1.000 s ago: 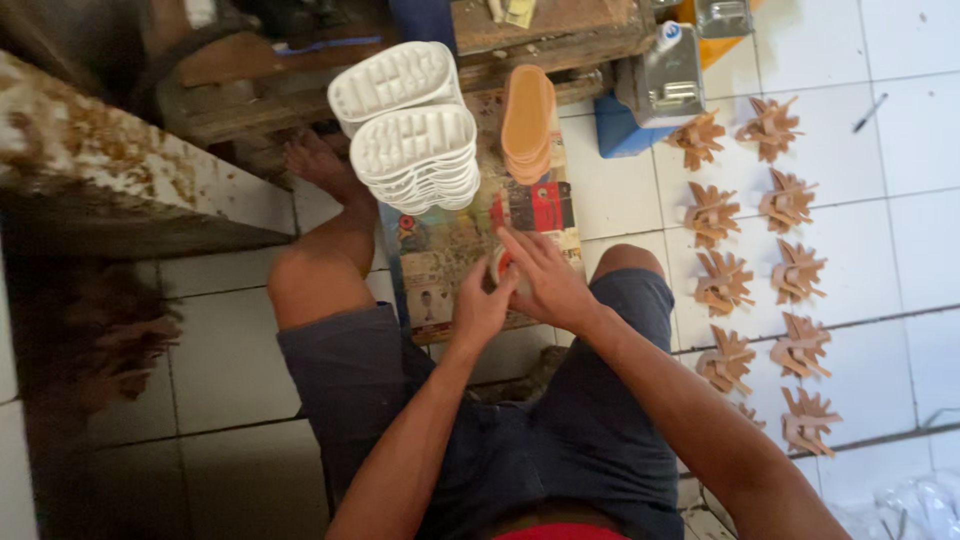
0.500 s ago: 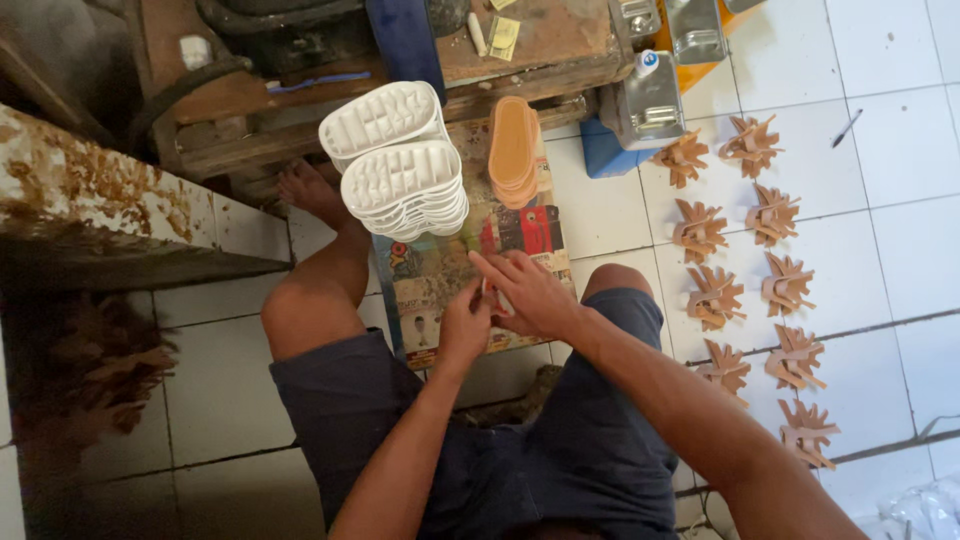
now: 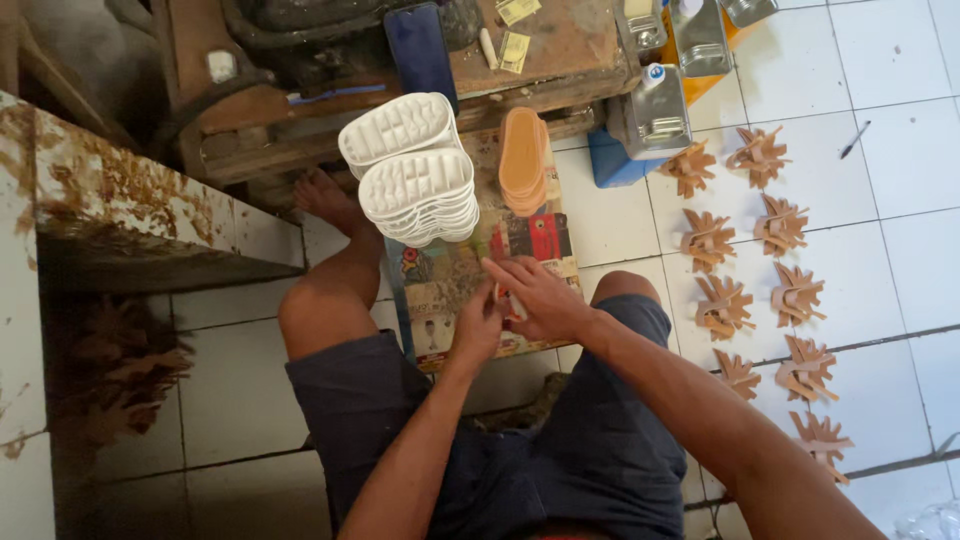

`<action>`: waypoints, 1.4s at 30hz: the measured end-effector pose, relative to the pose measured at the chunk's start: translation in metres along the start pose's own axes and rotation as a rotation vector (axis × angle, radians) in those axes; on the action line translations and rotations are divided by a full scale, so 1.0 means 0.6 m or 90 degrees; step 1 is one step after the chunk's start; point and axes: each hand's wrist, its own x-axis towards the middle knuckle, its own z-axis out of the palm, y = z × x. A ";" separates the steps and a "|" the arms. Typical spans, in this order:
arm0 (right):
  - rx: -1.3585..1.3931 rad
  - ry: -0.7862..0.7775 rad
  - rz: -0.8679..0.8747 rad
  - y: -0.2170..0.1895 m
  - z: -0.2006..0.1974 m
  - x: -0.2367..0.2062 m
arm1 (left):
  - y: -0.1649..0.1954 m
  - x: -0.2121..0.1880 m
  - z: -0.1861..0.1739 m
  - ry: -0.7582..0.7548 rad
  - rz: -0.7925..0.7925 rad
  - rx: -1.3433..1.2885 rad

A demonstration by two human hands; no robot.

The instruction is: The person sits on the floor of a sandal workshop and presses and stacks white foam sandal soles, then fits leather strap assemblies over wooden shoe lasts, adjusting the straps by hand to shape them on the last.

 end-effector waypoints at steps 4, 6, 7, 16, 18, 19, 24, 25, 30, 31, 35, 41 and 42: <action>0.054 0.021 0.048 -0.001 0.007 0.000 | -0.005 0.001 0.002 0.005 -0.136 0.015; 0.025 0.023 0.059 -0.002 0.014 0.000 | -0.006 0.004 0.004 0.004 -0.137 -0.004; 0.003 0.018 0.071 -0.002 0.017 0.001 | -0.008 0.005 0.004 0.028 -0.107 -0.013; -0.322 0.021 -0.007 -0.001 0.039 0.004 | -0.018 0.010 -0.003 0.055 -0.137 0.041; -0.366 0.014 0.005 -0.002 0.044 0.005 | -0.024 0.011 -0.001 0.065 -0.109 0.033; -0.391 0.002 0.013 -0.003 0.046 0.005 | -0.027 0.012 0.001 0.080 -0.083 -0.018; -0.372 -0.037 0.052 0.002 0.054 0.002 | -0.038 0.019 0.009 0.094 0.029 -0.242; -0.371 -0.031 0.051 0.007 0.056 -0.001 | -0.039 0.020 0.009 0.087 -0.036 -0.183; -0.199 0.034 0.009 0.020 0.052 -0.016 | -0.042 0.022 0.007 0.132 -0.044 0.046; -0.190 0.021 0.020 0.023 0.050 -0.020 | -0.044 0.022 0.005 0.166 -0.058 0.038; -0.039 -0.141 0.234 0.027 0.029 -0.034 | -0.037 0.004 -0.034 0.234 0.014 -0.056; 0.036 0.040 0.209 0.033 -0.052 -0.062 | 0.022 -0.072 -0.205 0.443 0.056 -0.016; 0.024 0.023 0.287 0.037 -0.065 -0.065 | 0.032 -0.079 -0.229 0.489 0.062 0.004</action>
